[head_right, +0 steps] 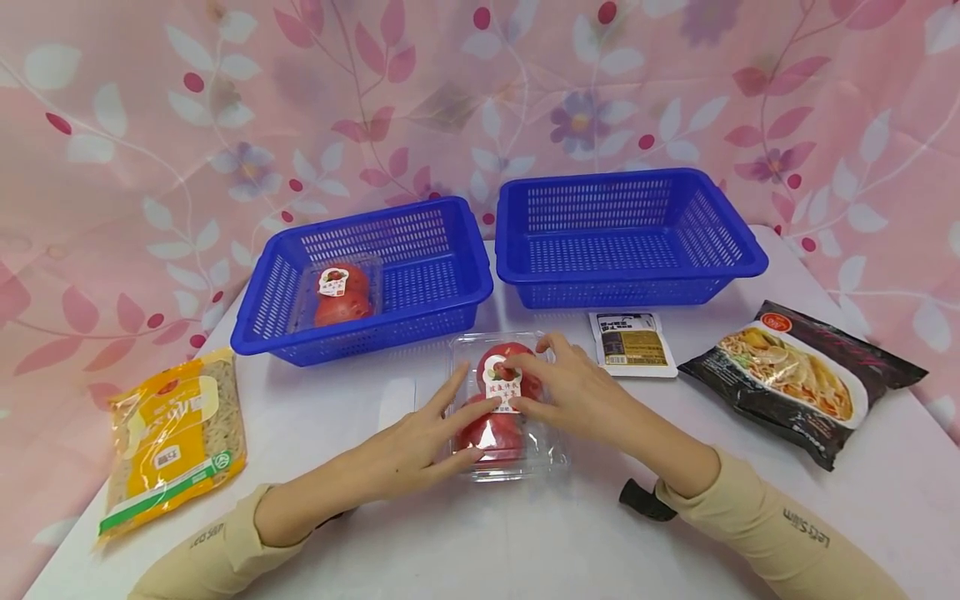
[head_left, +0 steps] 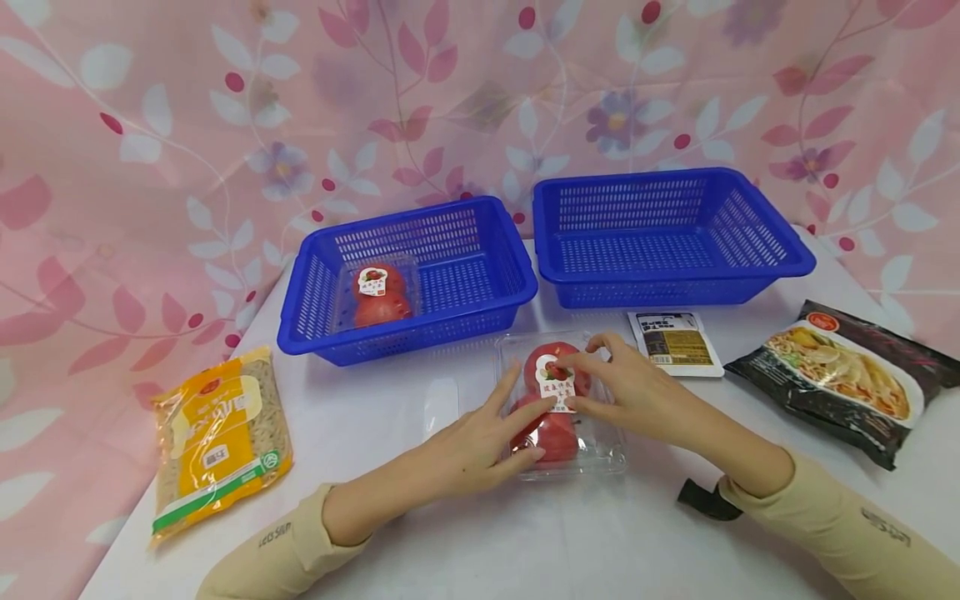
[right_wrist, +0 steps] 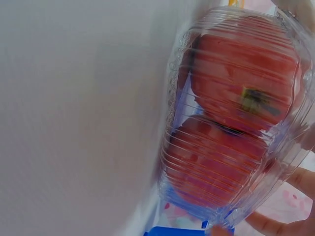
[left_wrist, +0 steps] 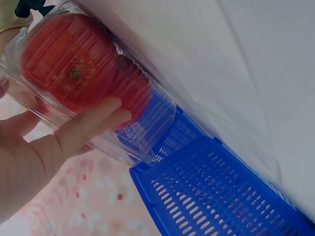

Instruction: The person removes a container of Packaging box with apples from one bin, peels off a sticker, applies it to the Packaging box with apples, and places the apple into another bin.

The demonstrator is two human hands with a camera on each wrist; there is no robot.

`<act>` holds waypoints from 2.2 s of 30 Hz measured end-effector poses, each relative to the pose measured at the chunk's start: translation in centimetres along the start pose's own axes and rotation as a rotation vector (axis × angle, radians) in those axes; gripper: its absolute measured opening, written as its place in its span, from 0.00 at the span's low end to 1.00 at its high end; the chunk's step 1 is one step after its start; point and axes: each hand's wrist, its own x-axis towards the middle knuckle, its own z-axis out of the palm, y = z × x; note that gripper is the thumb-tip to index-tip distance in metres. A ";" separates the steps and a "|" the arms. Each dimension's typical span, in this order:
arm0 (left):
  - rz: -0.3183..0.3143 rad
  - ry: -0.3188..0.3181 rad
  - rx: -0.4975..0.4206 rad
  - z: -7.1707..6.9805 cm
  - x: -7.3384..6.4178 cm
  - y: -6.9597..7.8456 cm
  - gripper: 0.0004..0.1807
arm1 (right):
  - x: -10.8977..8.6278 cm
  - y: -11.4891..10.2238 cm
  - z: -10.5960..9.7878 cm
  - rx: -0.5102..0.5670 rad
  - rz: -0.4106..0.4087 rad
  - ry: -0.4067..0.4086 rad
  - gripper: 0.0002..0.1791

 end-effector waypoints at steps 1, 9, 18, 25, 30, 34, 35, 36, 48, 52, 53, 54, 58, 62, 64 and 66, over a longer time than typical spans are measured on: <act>0.013 0.002 -0.005 0.1 0.0 0.0 0.32 | 0.0 0.0 0.0 0.009 0.009 -0.011 0.28; 0.069 0.044 -0.020 0.1 0.1 -0.2 0.33 | 0.0 -0.4 0.1 0.128 0.088 -0.069 0.29; 0.058 0.100 0.004 -0.3 0.0 -0.1 0.31 | 0.0 -0.6 0.7 0.128 0.051 0.010 0.25; 0.124 0.177 0.051 -0.9 -0.6 0.0 0.29 | -0.3 -1.2 0.0 0.120 0.041 0.093 0.19; 0.236 0.255 0.088 -1.5 -1.0 0.0 0.28 | -0.5 -1.7 -1.1 0.103 0.013 0.139 0.18; 0.274 0.314 0.078 -1.9 -1.2 0.3 0.27 | -0.7 -2.2 -1.9 0.106 0.015 0.139 0.18; 0.275 0.328 0.076 -2.0 -1.2 0.4 0.27 | -0.7 -2.4 -2.1 0.105 0.011 0.142 0.19; 0.275 0.340 0.076 -2.2 -1.3 0.5 0.26 | -0.8 -2.5 -2.3 0.104 0.007 0.146 0.19; 0.277 0.452 0.158 -3.8 -2.0 1.8 0.26 | -0.3 -4.0 -3.7 0.056 -0.043 0.170 0.27; 0.281 0.513 0.196 -4.3 -1.8 2.1 0.25 | 0.5 -4.4 -4.0 0.045 -0.042 0.191 0.27; 0.276 0.525 0.197 -4.5 -1.7 2.1 0.24 | 0.7 -4.5 -4.1 0.048 -0.042 0.198 0.28; 0.272 0.536 0.198 -4.7 -1.6 2.1 0.24 | 1.0 -4.5 -4.1 0.047 -0.038 0.201 0.28; 0.256 0.579 0.198 -5.4 -1.2 1.7 0.22 | 2.1 -4.6 -4.2 0.057 -0.039 0.208 0.28; 0.237 0.624 0.214 -6.3 -0.7 1.0 0.21 | 3.5 -4.7 -4.5 0.065 -0.068 0.225 0.28; 0.219 0.649 0.217 -6.7 -0.5 0.5 0.21 | 4.4 -4.8 -4.6 0.072 -0.092 0.244 0.28; 0.195 0.669 0.214 -7.1 -0.2 0.0 0.21 | 5.4 -4.8 -4.7 0.084 -0.109 0.260 0.27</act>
